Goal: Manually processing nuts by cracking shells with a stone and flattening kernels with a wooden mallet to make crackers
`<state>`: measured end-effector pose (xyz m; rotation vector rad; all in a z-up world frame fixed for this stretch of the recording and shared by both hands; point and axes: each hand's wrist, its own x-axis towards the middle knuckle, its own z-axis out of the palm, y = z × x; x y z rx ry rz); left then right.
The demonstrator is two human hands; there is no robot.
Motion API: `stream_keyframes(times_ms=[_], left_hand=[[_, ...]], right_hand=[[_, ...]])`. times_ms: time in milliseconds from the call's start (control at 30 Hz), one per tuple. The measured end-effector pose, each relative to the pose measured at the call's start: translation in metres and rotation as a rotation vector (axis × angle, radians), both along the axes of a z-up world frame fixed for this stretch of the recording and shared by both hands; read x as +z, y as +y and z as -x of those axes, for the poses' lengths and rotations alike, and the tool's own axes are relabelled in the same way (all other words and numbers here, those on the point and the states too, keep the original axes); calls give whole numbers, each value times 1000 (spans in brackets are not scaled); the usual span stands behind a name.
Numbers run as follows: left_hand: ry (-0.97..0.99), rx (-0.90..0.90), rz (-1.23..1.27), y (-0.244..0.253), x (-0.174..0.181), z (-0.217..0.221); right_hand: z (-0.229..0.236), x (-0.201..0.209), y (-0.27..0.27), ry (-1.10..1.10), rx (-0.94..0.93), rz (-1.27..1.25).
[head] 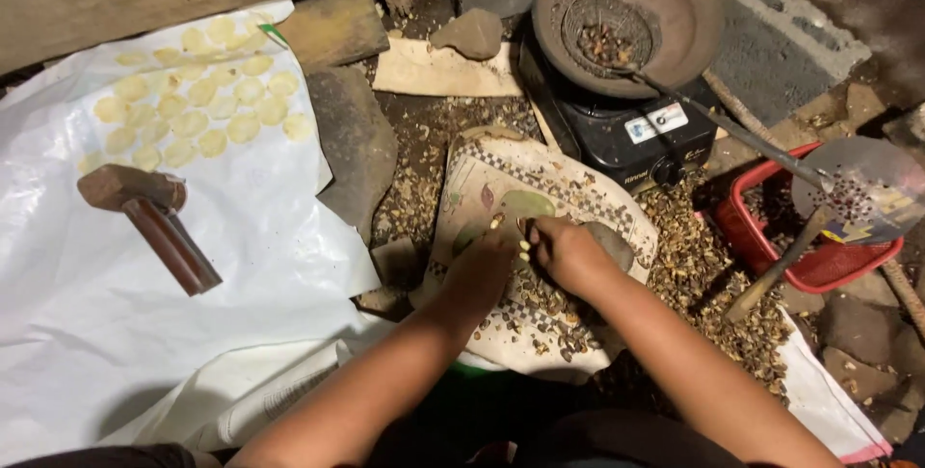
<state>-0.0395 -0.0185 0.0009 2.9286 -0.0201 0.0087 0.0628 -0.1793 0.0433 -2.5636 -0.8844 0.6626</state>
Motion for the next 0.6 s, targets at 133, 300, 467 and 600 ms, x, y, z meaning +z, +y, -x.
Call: stream_keyframes(times_ms=[133, 300, 467, 600], left_hand=[[112, 319, 819, 10, -10, 0], [289, 666, 1107, 54, -54, -11], [262, 649, 1253, 69, 6, -17], [-16, 484, 903, 49, -57, -40]], right_hand=[[7, -2, 13, -100, 72, -21], [17, -13, 9, 10, 64, 61], [-11, -33, 7, 205, -173, -169], [-4, -14, 37, 8, -120, -107]])
